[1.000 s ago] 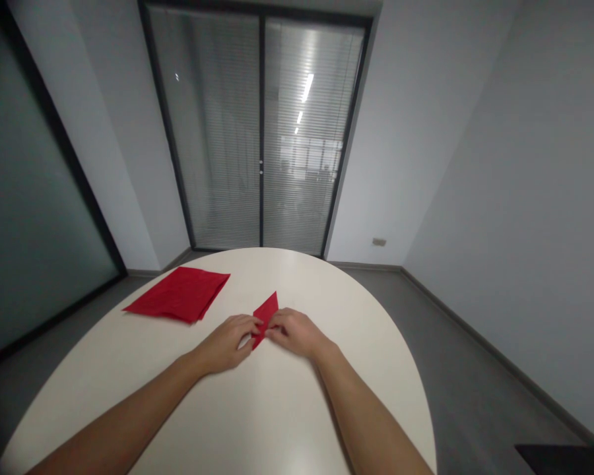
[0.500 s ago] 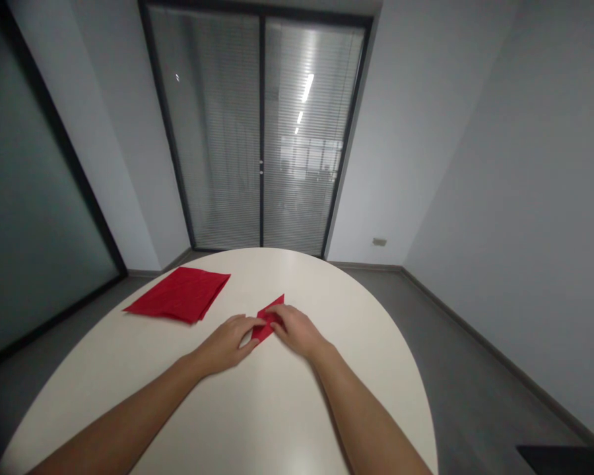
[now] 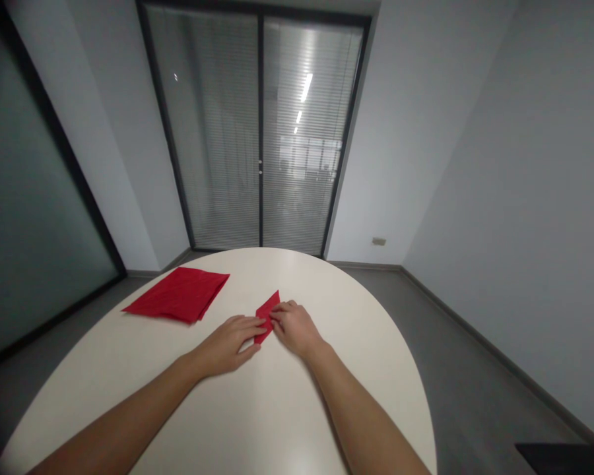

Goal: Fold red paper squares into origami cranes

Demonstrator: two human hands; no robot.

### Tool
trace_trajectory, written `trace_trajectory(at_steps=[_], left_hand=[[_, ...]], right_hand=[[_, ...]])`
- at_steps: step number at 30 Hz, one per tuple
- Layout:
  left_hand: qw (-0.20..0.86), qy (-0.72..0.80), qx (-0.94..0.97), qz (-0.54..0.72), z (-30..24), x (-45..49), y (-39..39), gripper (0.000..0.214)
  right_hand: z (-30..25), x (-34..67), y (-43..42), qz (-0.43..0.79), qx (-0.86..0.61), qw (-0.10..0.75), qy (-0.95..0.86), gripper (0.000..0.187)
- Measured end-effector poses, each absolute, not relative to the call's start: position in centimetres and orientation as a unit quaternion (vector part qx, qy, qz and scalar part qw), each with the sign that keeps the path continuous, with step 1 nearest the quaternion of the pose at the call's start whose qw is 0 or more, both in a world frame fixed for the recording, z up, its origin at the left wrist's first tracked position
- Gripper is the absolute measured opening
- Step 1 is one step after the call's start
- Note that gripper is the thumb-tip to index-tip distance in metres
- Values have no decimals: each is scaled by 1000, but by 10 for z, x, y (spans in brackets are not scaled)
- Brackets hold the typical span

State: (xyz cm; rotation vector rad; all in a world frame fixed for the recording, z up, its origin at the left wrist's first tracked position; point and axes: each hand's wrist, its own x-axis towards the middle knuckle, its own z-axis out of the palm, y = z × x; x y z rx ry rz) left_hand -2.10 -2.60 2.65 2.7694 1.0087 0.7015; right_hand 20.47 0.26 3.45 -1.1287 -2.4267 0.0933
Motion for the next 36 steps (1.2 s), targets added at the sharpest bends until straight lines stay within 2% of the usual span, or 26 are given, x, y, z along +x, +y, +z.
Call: trace_trajectory(at_steps=[4,10,19,25,29,36], left_hand=[[50,329,917,220,27,-21,-26,37],[51,317,921,220,23,-22,-23,41],[76,349,901,245,19,-21,-19,35],[101,390,871,279,23,-19,-21,20],[107,381,871,292,22,-21,-21,26],[111,381,875,276,22,-24,-24,37]], right_hand=[[30,202,0,56,-367,210,-905,38],[26,203,-2,104,-409,173,-890,48],[35,201,-9,132,-433,179,-874,67],[37,202,-8,128,-371,201,-898,58],[33,204,-4,116,-354,233,-898,51],[29,205,-1,102,-368,232,-895,61]])
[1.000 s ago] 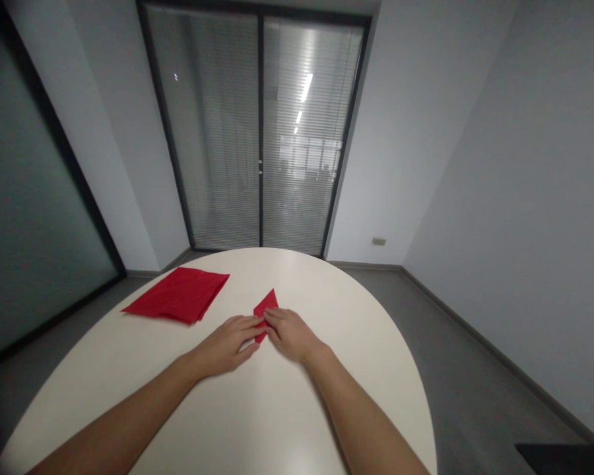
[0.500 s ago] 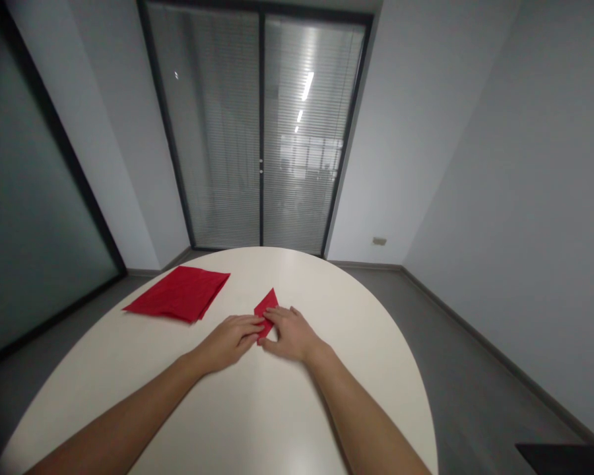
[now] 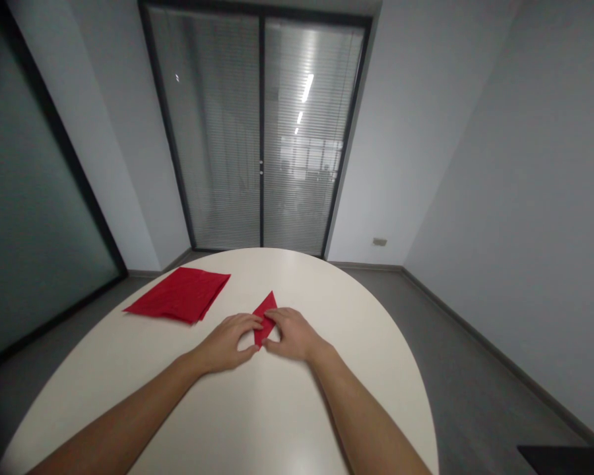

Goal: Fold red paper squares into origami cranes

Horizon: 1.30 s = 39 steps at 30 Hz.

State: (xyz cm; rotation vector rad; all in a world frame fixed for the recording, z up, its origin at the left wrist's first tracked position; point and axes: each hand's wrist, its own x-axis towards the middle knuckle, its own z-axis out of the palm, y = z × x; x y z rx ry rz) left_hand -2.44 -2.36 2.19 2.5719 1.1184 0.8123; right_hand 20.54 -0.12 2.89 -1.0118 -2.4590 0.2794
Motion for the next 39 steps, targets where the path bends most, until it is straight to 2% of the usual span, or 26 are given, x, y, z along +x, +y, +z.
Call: trace_trajectory(at_steps=[3,7,12,23,29,39], left_hand=[[107,373,879,277,22,-24,-23,32],[106,373,877,284,22,-24,-21,23],[110,377,873,289,22,-22,-21,23],[104,346,891,274,17,-26,-20,40],[93,341,900,255,19,-26,-21,38],[106,355,887,274,11,-28,-18,56]], right_hand=[[31,205,-2,104,-365,234,-895,61],[34,205,-2,118,-373,244,-887,52],[35,203,-4,126,-390,246,-878,47],[27,203,5,134,-398,278,-864,39],[24,204,8,112,-431,267,-855,37],[37,200,-3,97,-453,255,-849,30]])
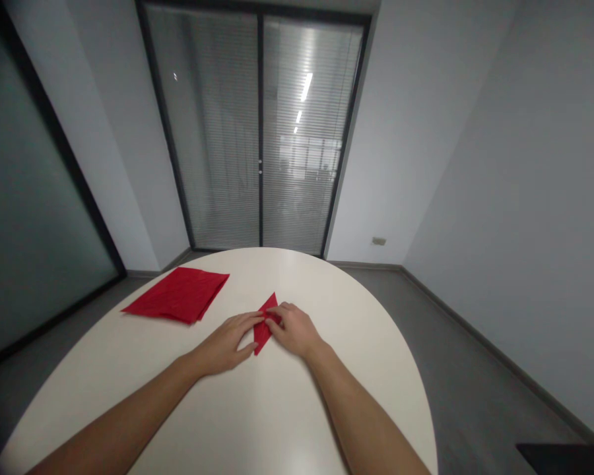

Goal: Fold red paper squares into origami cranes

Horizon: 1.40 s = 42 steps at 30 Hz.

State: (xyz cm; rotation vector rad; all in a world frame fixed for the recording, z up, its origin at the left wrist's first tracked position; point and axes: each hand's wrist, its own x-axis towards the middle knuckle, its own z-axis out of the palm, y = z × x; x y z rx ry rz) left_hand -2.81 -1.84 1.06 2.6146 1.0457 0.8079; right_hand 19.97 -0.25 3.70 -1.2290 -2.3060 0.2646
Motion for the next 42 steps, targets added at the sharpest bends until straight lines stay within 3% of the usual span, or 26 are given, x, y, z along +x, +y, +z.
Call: trace_trajectory(at_steps=[5,13,22,28,35,42], left_hand=[[106,367,883,272,10,-28,-18,62],[119,381,875,274,11,-28,-18,66],[134,384,867,288,9,-27,-18,69],[142,397,850,316,10,-26,-18,69],[133,432,824,342,15,-24,-16,58],[108,491,787,357,19,-23,-14,22]], right_hand=[[44,202,-5,114,-447,248,-852,21],[50,213,-6,144,-418,221,-870,42],[52,211,-7,109,-433,200,-872,17],[52,212,-8,126,-430,216,-868,12],[52,211,-7,154,-445,243,-848,12],[50,213,-5,148,-459,252,-839,12]])
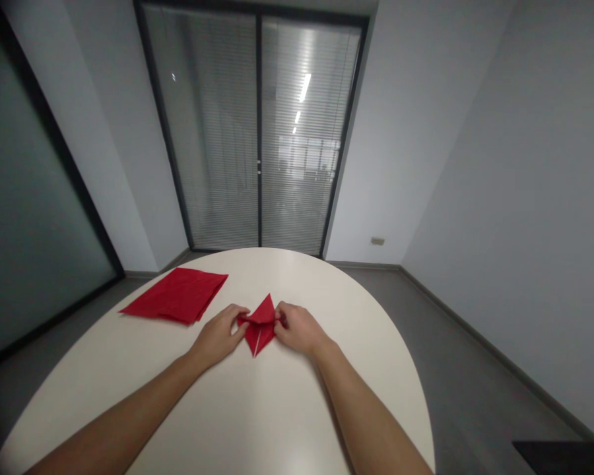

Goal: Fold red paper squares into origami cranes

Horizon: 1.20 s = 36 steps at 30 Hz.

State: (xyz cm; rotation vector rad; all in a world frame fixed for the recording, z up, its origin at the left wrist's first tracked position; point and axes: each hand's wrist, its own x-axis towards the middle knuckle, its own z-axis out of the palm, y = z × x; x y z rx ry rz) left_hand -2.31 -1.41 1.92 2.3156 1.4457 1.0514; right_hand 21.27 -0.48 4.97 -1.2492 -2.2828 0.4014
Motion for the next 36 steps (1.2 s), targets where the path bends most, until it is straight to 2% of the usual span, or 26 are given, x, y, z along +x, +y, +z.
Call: trace_trajectory(at_steps=[4,12,19,25,34,36], left_hand=[[96,505,780,358,24,-22,-15,12],[75,511,773,369,29,-17,-20,6],[56,511,767,384,33,-14,-23,8],[54,515,764,385,33,-13,-24,9],[108,517,755,389,35,-12,-26,15],[118,519,754,385,33,-12,-25,15]], right_hand=[[49,213,-5,133,-460,243,-844,7],[51,205,-8,50,-496,191,-846,21],[57,196,-13,14,-529,170,-831,26],[56,195,-13,10,-522,186,-832,26],[57,193,-12,80,-524,261,-807,12],[57,193,-12,91,-531,265,-799,14]])
